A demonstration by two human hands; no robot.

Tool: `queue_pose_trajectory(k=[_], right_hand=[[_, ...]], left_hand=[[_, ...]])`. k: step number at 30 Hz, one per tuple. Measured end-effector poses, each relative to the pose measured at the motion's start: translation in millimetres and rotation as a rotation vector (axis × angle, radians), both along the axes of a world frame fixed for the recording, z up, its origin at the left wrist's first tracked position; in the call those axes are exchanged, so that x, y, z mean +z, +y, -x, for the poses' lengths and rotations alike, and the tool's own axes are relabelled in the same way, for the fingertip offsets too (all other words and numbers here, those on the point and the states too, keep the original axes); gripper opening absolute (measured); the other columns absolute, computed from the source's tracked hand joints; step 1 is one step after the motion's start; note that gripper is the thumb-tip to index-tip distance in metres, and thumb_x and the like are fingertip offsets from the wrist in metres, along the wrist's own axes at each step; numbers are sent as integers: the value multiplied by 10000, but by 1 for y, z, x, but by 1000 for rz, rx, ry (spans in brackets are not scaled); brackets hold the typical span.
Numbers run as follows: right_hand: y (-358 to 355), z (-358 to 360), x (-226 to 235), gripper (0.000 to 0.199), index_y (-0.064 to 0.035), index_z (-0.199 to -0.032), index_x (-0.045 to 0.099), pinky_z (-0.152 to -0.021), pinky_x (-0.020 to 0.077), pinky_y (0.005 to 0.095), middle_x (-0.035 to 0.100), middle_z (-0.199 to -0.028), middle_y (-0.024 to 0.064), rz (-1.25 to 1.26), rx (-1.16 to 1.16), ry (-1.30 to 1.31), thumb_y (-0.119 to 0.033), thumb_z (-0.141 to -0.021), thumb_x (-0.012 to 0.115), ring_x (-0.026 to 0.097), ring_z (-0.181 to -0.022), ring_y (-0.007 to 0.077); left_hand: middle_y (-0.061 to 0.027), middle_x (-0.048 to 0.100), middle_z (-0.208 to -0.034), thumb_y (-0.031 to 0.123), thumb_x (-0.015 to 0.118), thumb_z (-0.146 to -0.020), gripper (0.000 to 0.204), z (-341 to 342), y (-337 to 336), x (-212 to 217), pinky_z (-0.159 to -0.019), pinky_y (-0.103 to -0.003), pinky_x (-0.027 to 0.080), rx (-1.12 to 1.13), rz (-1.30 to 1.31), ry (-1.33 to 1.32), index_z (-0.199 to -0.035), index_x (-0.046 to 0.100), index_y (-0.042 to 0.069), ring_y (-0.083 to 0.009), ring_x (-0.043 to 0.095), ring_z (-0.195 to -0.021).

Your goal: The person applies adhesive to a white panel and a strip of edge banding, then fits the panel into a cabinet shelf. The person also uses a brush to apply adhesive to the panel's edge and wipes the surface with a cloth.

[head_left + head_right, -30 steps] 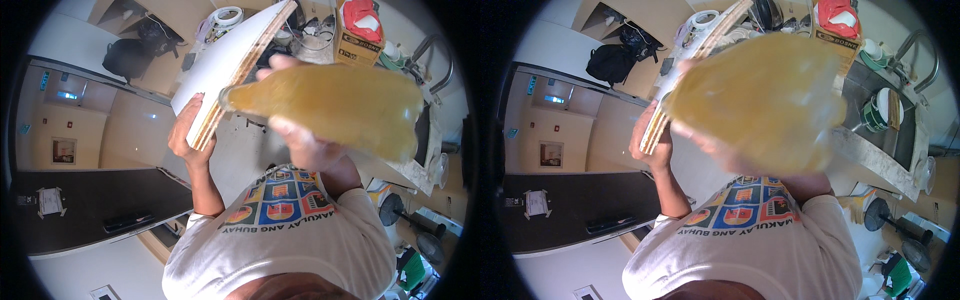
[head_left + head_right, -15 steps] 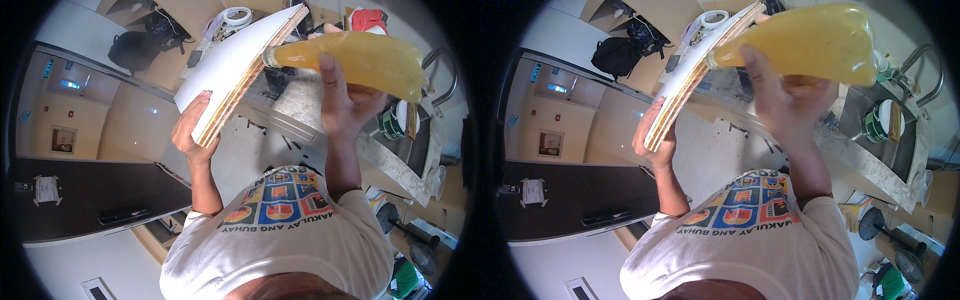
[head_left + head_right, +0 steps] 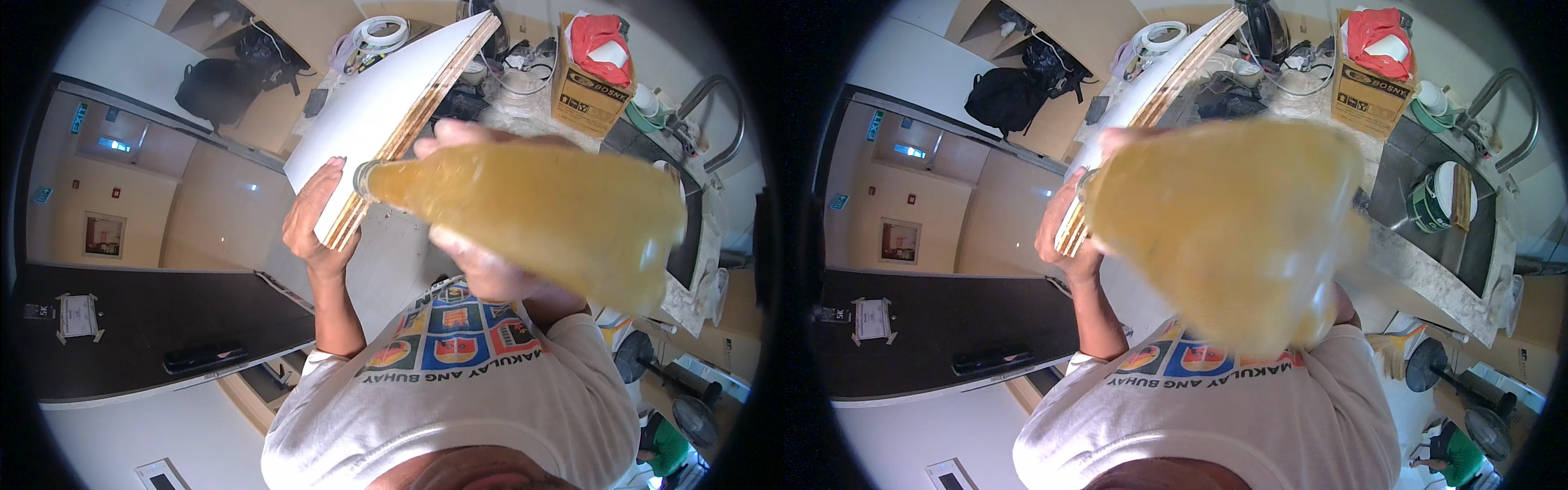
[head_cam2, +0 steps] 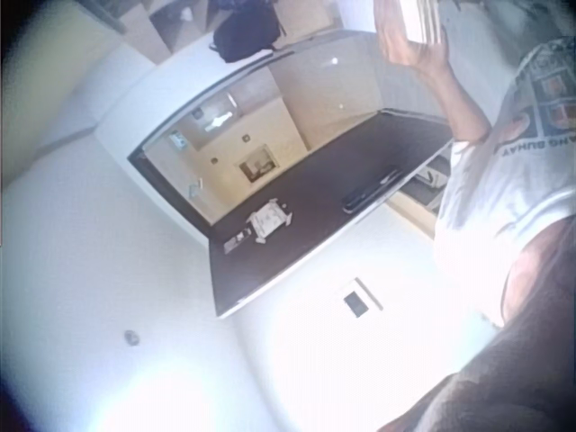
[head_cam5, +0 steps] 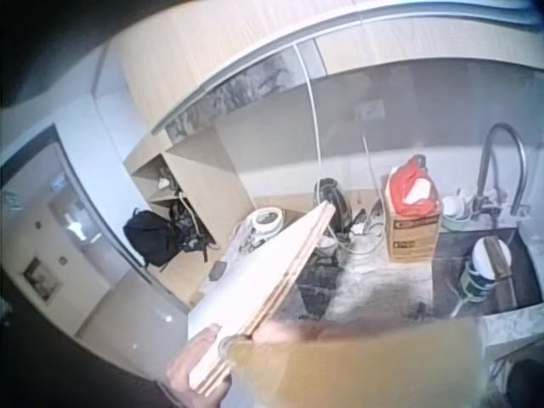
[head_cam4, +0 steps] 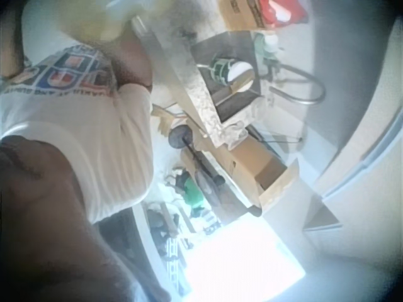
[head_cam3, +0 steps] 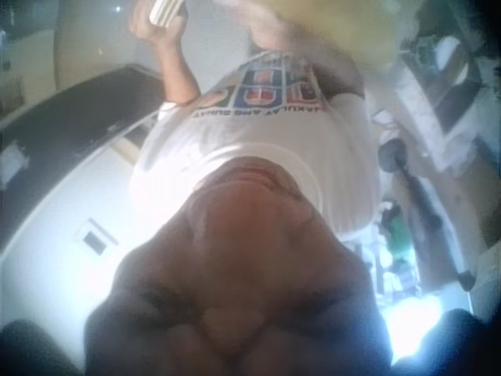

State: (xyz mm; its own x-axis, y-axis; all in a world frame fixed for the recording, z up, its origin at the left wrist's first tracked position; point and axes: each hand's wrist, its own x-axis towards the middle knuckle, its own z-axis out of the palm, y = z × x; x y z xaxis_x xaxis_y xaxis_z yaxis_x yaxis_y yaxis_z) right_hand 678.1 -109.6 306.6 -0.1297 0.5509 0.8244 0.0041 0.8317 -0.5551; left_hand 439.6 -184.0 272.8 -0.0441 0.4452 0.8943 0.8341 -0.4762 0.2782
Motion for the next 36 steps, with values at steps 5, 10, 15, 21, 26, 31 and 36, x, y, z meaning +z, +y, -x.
queue_pose_trajectory(k=[5,10,15,21,26,31,36], right_hand=[[2,12,-3,525,42,-1385,407,-951,577,519,565,-1316,294,140,135,323,55,-919,649,648,-1139,394],[-1,3,7,596,1,-1424,407,-1026,488,585,522,-1389,252,-92,258,102,-234,-946,675,602,-1212,385],[22,-14,22,537,11,-1387,463,-1023,486,519,559,-1360,216,-102,-19,-138,-249,-956,653,622,-1169,342],[41,-2,-2,596,52,-1389,412,-947,564,498,641,-1220,264,72,59,343,-36,-894,734,677,-1070,354],[47,-8,8,491,67,-1307,489,-887,591,437,671,-1175,242,10,-137,286,-12,-888,732,704,-1010,313],[49,-12,23,341,89,-1176,608,-880,583,358,702,-1132,211,190,-145,264,-63,-893,722,717,-994,263],[45,-14,10,405,64,-1245,573,-897,577,373,708,-1119,216,-52,-233,109,-28,-880,719,709,-1020,249]], left_hand=[[-215,743,-953,-86,770,-686,297,1,1,-3,-918,-438,591,-8,-38,22,-973,691,-74,-358,740,-967],[-215,744,-957,-75,767,-692,289,2,2,-4,-917,-444,589,-8,-38,23,-972,695,-71,-358,740,-973],[-215,744,-957,-85,747,-694,289,0,-1,-1,-929,-451,582,32,1,0,-978,698,-73,-361,739,-978],[-208,753,-967,37,831,-786,273,-2,0,1,-919,-414,569,58,-4,43,-1009,708,-63,-308,746,-961],[-207,752,-976,23,829,-782,278,-3,-1,-2,-920,-416,571,50,-24,-6,-1019,708,-61,-307,742,-973],[-209,749,-983,-3,817,-791,245,-6,-2,-1,-915,-424,572,82,-3,23,-1001,705,-60,-310,740,-969],[-238,741,-964,-38,726,-760,233,-11,-5,0,-923,-443,581,123,26,23,-985,690,-86,-368,740,-971]])
